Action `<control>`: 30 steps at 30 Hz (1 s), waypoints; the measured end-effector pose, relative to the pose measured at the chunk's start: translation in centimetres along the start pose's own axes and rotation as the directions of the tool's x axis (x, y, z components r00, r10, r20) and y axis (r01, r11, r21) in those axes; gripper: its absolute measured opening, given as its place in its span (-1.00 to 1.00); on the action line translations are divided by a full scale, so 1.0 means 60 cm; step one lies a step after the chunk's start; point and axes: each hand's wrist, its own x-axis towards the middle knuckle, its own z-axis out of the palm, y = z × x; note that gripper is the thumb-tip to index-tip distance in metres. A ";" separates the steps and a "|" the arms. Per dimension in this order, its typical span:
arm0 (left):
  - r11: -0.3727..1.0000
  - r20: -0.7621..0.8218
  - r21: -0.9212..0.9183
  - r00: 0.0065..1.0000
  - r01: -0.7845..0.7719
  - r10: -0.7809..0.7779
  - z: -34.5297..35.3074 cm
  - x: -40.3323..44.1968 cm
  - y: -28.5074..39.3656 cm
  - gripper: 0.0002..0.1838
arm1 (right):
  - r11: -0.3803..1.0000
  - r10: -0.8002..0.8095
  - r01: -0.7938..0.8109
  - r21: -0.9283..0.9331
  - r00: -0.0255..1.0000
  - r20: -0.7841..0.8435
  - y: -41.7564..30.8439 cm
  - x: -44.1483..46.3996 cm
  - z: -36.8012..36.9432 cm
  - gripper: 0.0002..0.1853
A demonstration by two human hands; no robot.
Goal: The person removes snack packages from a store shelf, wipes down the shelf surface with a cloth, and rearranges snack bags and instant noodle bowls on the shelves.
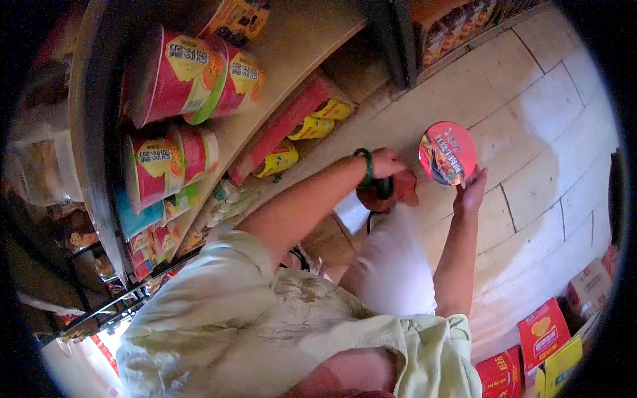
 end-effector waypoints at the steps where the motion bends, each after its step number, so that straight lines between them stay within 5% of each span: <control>1: 0.999 0.023 0.008 0.999 0.038 -0.038 -0.035 -0.050 0.019 -0.62 | 0.992 -0.065 0.048 -0.120 0.987 -0.148 -0.003 -0.009 -0.012 -0.41; 3: 0.911 0.036 -0.413 0.999 0.019 -0.004 -0.054 -0.111 -0.005 -0.51 | 0.974 -0.195 0.168 -0.152 0.963 -0.188 -0.007 -0.033 -0.046 -0.58; 4: 0.909 0.018 -0.416 1.000 0.010 -0.003 -0.060 -0.139 -0.021 -0.51 | 0.966 -0.229 0.193 -0.170 0.946 -0.228 -0.016 -0.047 -0.048 -0.65; 6: 0.633 0.083 -0.773 0.996 0.036 0.044 -0.067 -0.193 -0.049 -0.57 | 0.963 -0.250 0.207 -0.171 0.926 -0.284 -0.040 -0.084 -0.046 -0.76; 9: 0.627 0.043 -0.772 0.993 0.102 -0.108 -0.090 -0.300 -0.044 -0.61 | 0.939 -0.288 0.237 -0.249 0.939 -0.191 -0.042 -0.119 -0.043 -0.83; 13: 0.614 -0.040 -0.788 0.991 0.048 -0.130 -0.063 -0.406 -0.110 -0.65 | 0.918 -0.359 0.360 -0.165 0.933 0.034 -0.057 -0.173 0.043 -0.87; 15: 0.569 -0.050 -0.822 0.990 0.034 -0.131 -0.040 -0.451 -0.142 -0.67 | 0.843 -0.439 0.445 -0.301 0.894 0.091 -0.070 -0.202 0.121 -0.86; 17: 0.728 -0.089 -0.673 0.963 0.131 -0.255 -0.019 -0.489 -0.167 -0.66 | 0.827 -0.520 0.554 -0.097 0.819 0.244 -0.074 -0.221 0.195 -0.87; 19: 0.725 -0.070 -0.682 0.978 0.097 -0.197 -0.006 -0.519 -0.182 -0.67 | 0.633 -0.581 0.733 -0.249 0.662 0.474 -0.096 -0.243 0.260 -0.90; 20: 0.656 -0.068 -0.744 0.963 0.125 -0.260 0.001 -0.534 -0.168 -0.68 | 0.752 -0.473 0.626 -0.206 0.731 0.492 -0.111 -0.270 0.306 -0.90; 21: 0.619 -0.057 -0.784 0.987 0.049 -0.151 0.037 -0.519 -0.239 -0.64 | 0.852 -0.355 0.497 -0.167 0.781 0.513 -0.122 -0.287 0.351 -0.90; 25: 0.765 -0.072 -0.642 0.991 0.043 -0.115 0.019 -0.525 -0.192 -0.60 | 0.721 -0.398 0.662 -0.206 0.638 0.660 -0.145 -0.259 0.513 -0.87; 27: 0.820 -0.078 -0.572 0.994 0.016 -0.074 0.022 -0.516 -0.197 -0.59 | 0.814 -0.289 0.539 -0.215 0.699 0.654 -0.171 -0.258 0.597 -0.87; 30: 0.881 -0.092 -0.470 0.990 0.055 -0.111 0.005 -0.529 -0.172 -0.59 | 0.589 -0.512 0.790 -0.167 0.526 0.679 -0.147 -0.140 0.728 -0.86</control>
